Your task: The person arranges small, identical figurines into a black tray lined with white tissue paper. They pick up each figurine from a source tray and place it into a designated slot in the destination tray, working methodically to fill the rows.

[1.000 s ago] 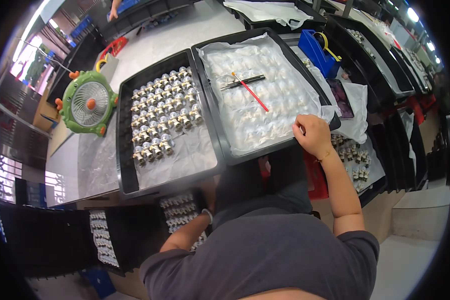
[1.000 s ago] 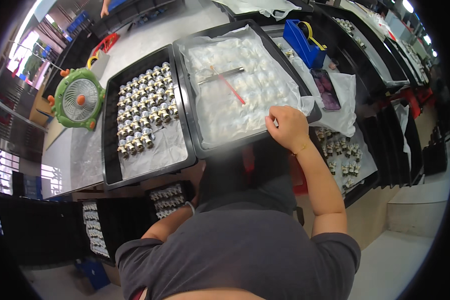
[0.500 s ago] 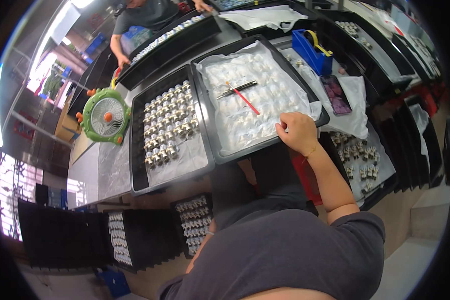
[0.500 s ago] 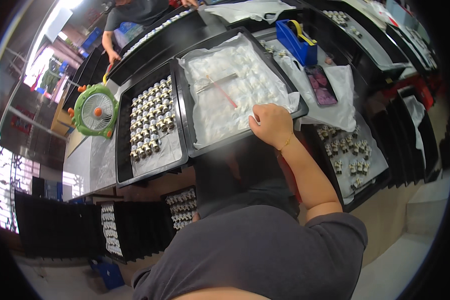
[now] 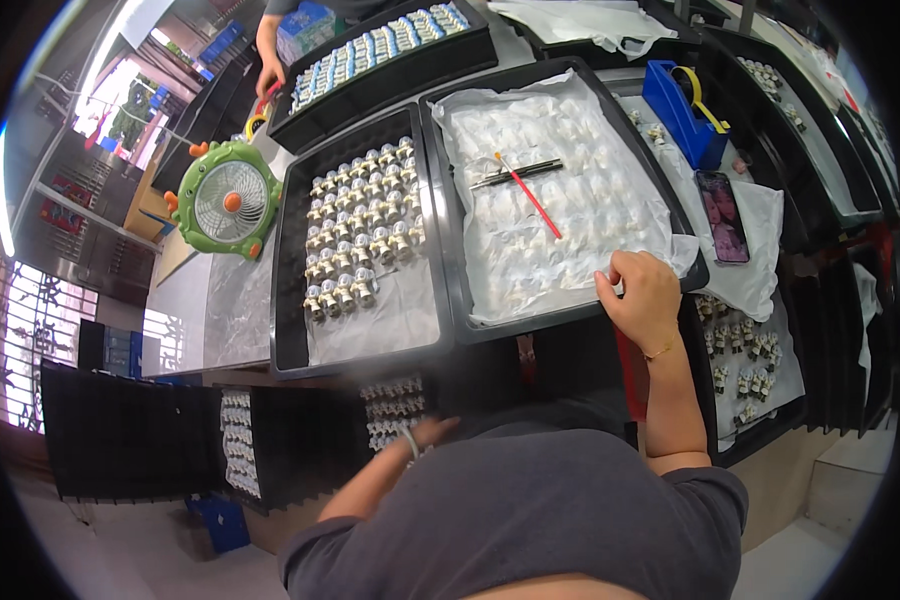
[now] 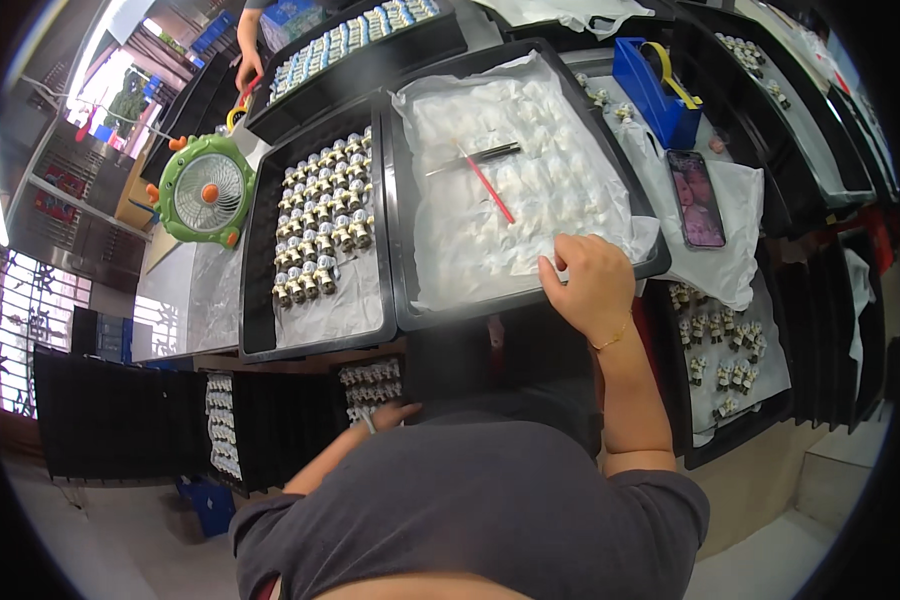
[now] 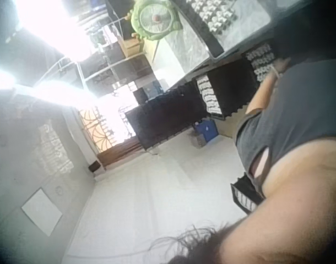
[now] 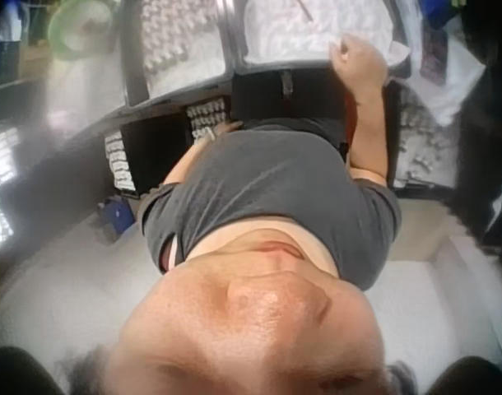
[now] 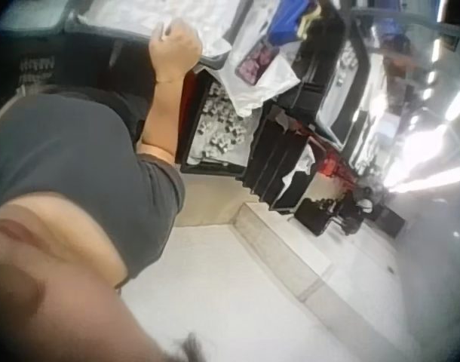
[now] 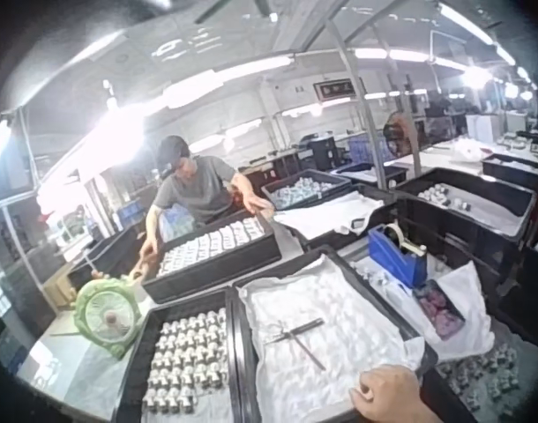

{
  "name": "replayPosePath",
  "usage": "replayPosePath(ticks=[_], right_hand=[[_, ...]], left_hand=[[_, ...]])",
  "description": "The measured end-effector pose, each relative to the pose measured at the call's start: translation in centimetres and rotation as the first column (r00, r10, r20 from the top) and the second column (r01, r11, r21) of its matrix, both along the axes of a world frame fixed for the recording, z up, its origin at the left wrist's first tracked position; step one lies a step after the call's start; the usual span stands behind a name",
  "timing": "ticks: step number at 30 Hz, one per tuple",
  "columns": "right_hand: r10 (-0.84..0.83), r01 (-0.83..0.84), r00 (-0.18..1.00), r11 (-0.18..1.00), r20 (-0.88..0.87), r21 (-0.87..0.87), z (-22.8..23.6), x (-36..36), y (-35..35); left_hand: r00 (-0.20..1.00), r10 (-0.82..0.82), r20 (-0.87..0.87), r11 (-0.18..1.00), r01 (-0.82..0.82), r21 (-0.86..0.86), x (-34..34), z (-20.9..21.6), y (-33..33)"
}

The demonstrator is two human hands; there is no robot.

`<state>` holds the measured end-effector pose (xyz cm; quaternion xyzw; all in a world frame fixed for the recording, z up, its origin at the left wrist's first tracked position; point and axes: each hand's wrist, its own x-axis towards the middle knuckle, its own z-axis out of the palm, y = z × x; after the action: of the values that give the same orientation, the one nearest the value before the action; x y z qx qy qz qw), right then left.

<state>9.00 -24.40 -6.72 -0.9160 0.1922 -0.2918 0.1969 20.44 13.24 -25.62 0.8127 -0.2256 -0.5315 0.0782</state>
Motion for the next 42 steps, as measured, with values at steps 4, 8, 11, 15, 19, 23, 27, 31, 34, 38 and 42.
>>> replayPosePath(ticks=[4,8,11,15,19,23,27,31,34,38,42], right_hand=[[0.165,-0.123,0.954,0.977,-0.251,0.174,2.0,0.0,-0.5],[0.312,-0.361,0.874,0.930,-0.373,-0.070,3.0,0.6,-3.9],[0.285,-0.397,0.831,0.905,-0.478,-0.151,4.3,6.1,-5.9],[0.096,-0.374,0.839,0.817,-0.536,-0.439,0.0,17.2,-12.0],[-0.036,-0.137,0.962,0.793,-0.270,-0.593,-4.0,23.2,-16.3],[-0.103,-0.133,0.854,0.905,-0.510,-0.405,-3.6,23.5,-18.4],[-0.030,-0.261,0.818,0.870,-0.574,-0.417,-1.3,22.0,-18.0],[0.054,-0.339,0.760,0.883,-0.648,-0.325,0.0,20.7,-16.9],[0.301,-0.384,0.918,0.838,-0.258,-0.388,0.7,20.4,-13.7],[0.556,-0.562,0.820,0.740,-0.132,-0.370,-1.4,21.6,-9.9],[0.461,-0.545,0.806,0.823,-0.371,-0.159,-6.1,21.4,-9.7]], left_hand=[[0.915,-0.393,-0.091,0.880,0.346,-0.326,2.0,13.5,-4.7],[0.700,-0.713,-0.050,0.589,0.559,-0.584,7.8,27.4,-11.6],[0.729,-0.498,0.470,0.545,0.685,-0.484,14.1,29.9,-18.9],[0.276,-0.282,0.919,0.784,0.618,0.055,24.1,25.4,-31.6],[0.222,-0.373,0.901,0.867,0.429,0.253,29.1,20.8,-36.1],[0.178,-0.464,0.868,0.820,0.459,0.343,29.4,18.8,-38.1],[0.269,-0.300,0.915,0.824,0.557,0.106,30.7,19.2,-36.7],[0.415,-0.487,0.768,0.591,0.804,-0.060,28.5,18.9,-34.5],[0.488,-0.604,0.630,0.554,0.825,-0.108,22.2,19.9,-33.0],[0.371,-0.740,0.561,0.392,0.916,-0.089,23.2,19.2,-33.7],[0.527,-0.618,0.583,0.588,0.802,-0.102,29.6,20.9,-36.7]])
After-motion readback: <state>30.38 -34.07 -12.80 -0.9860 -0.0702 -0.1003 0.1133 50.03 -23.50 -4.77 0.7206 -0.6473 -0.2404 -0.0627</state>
